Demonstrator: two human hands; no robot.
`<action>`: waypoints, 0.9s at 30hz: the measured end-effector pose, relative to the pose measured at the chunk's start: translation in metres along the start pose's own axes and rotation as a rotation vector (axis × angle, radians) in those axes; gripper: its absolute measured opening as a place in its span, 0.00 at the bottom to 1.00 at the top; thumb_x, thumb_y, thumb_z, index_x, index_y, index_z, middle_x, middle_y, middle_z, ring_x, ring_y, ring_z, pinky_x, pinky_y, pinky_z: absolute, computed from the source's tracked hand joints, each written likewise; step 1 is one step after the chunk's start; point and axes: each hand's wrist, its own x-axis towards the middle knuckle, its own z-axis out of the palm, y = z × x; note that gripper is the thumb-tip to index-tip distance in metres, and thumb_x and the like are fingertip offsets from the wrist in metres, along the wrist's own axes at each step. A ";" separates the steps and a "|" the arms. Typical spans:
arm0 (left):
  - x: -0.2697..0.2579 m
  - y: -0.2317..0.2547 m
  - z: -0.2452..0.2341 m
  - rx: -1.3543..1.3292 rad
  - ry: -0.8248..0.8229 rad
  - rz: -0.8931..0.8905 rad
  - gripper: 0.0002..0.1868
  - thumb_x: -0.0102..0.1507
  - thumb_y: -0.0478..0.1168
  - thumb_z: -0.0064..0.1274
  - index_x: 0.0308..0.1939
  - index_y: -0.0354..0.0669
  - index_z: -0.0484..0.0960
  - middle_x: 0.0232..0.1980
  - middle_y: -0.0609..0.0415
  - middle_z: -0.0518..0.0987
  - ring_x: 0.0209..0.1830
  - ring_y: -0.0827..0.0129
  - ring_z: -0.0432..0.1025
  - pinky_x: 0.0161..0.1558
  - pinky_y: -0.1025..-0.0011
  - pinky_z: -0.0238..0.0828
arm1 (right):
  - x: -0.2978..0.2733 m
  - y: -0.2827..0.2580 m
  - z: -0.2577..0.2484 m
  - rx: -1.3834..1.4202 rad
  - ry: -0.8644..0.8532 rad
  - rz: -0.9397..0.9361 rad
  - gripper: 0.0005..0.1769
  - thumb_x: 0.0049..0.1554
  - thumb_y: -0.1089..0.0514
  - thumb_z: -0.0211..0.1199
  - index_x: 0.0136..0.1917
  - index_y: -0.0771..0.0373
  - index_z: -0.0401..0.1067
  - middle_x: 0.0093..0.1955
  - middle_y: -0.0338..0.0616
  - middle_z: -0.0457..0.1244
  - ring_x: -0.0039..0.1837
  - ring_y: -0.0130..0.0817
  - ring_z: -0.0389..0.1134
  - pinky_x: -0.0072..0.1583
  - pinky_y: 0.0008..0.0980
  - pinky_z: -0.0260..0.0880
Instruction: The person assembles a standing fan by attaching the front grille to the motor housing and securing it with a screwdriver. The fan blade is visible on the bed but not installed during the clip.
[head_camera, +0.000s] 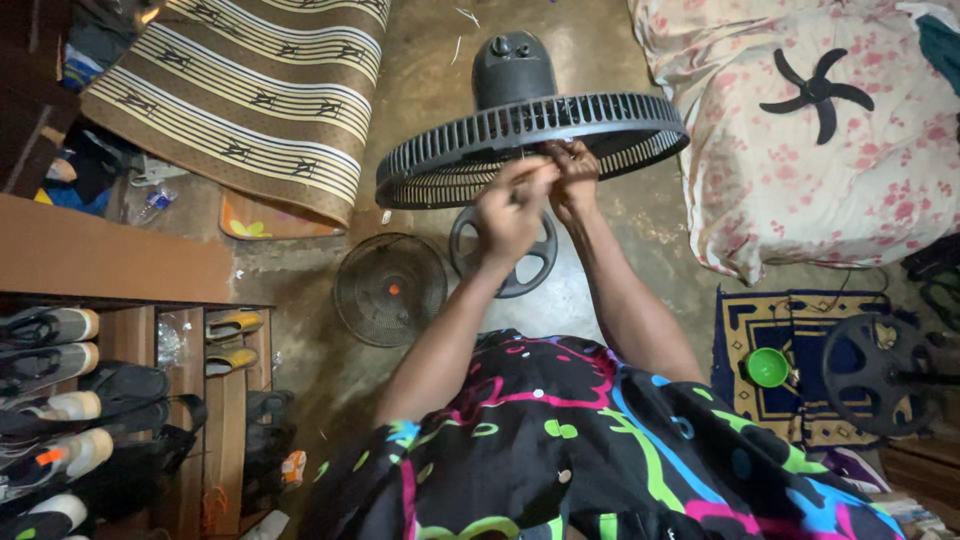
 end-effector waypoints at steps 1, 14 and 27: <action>-0.007 -0.006 -0.018 0.026 0.075 0.074 0.11 0.72 0.42 0.53 0.46 0.36 0.83 0.40 0.53 0.86 0.37 0.72 0.81 0.36 0.76 0.81 | 0.001 0.005 -0.001 -0.076 0.038 -0.038 0.06 0.57 0.67 0.63 0.48 0.65 0.70 0.42 0.47 0.67 0.42 0.36 0.68 0.46 0.34 0.69; 0.038 -0.003 -0.086 -1.049 0.382 -0.811 0.24 0.66 0.57 0.52 0.33 0.37 0.76 0.34 0.49 0.80 0.15 0.76 0.56 0.18 0.75 0.52 | 0.020 0.011 -0.013 -0.230 0.154 -0.073 0.03 0.59 0.70 0.62 0.45 0.67 0.69 0.42 0.48 0.67 0.43 0.35 0.67 0.48 0.36 0.70; 0.063 -0.050 -0.137 -1.387 0.404 -0.628 0.11 0.71 0.43 0.48 0.35 0.44 0.71 0.41 0.47 0.82 0.17 0.77 0.57 0.21 0.78 0.56 | 0.025 -0.011 0.038 -0.238 0.074 -0.081 0.06 0.58 0.71 0.65 0.45 0.66 0.70 0.41 0.43 0.66 0.42 0.33 0.67 0.45 0.29 0.67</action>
